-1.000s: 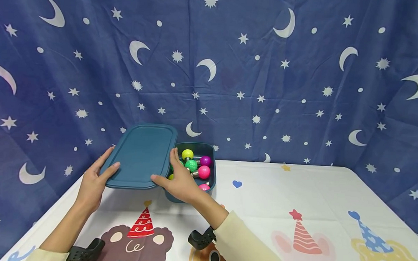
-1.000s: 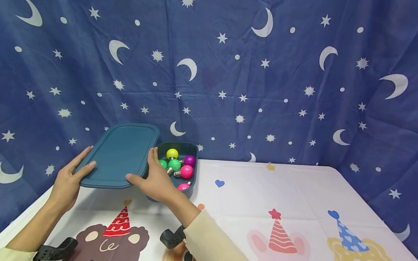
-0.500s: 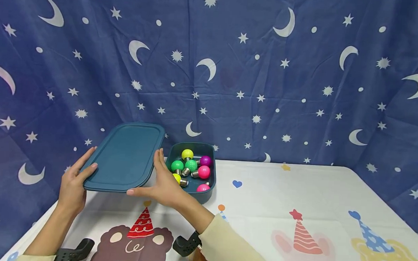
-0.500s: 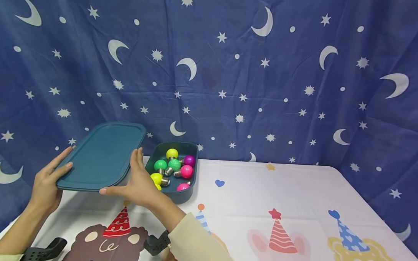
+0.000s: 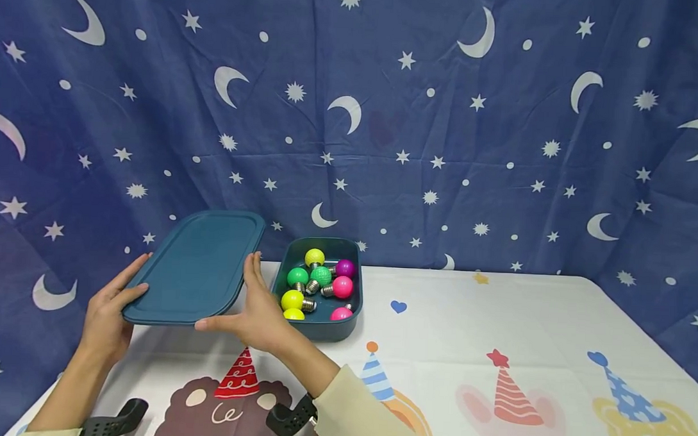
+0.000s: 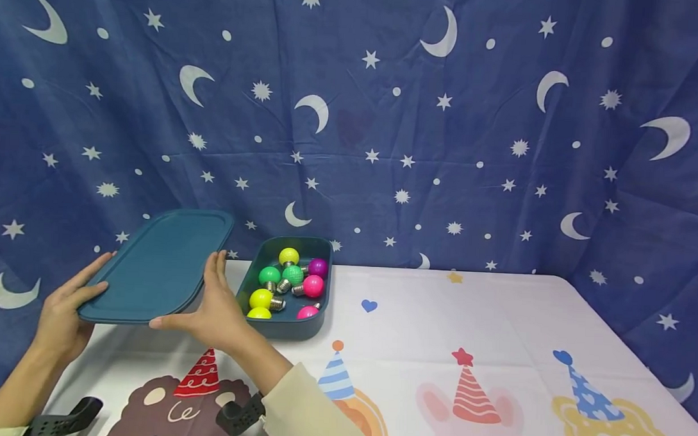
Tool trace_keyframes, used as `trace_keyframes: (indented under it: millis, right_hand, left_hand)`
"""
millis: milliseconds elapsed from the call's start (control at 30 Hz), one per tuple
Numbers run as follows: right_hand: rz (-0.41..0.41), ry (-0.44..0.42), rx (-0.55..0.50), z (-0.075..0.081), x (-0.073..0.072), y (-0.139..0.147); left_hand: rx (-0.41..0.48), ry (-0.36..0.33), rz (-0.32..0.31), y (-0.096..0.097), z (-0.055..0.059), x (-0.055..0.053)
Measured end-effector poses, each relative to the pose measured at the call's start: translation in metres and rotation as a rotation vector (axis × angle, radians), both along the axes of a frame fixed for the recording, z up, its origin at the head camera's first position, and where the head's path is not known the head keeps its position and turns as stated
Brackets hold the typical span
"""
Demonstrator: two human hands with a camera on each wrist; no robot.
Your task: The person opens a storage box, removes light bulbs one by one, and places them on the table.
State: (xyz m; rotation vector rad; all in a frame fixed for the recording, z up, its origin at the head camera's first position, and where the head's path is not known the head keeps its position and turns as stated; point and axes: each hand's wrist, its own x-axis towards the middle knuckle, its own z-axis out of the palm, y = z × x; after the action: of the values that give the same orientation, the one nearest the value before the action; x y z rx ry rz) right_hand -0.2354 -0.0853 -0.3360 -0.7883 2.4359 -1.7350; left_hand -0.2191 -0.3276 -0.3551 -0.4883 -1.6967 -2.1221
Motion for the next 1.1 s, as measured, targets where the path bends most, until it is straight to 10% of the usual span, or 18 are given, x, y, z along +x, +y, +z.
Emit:
trace_keyframes:
  millis: [1100]
  right_hand:
    - [-0.097,-0.147,-0.058,-0.039,0.012,-0.018]
  left_hand:
    - [-0.067,-0.173,0.013,-0.010,-0.026,-0.009]
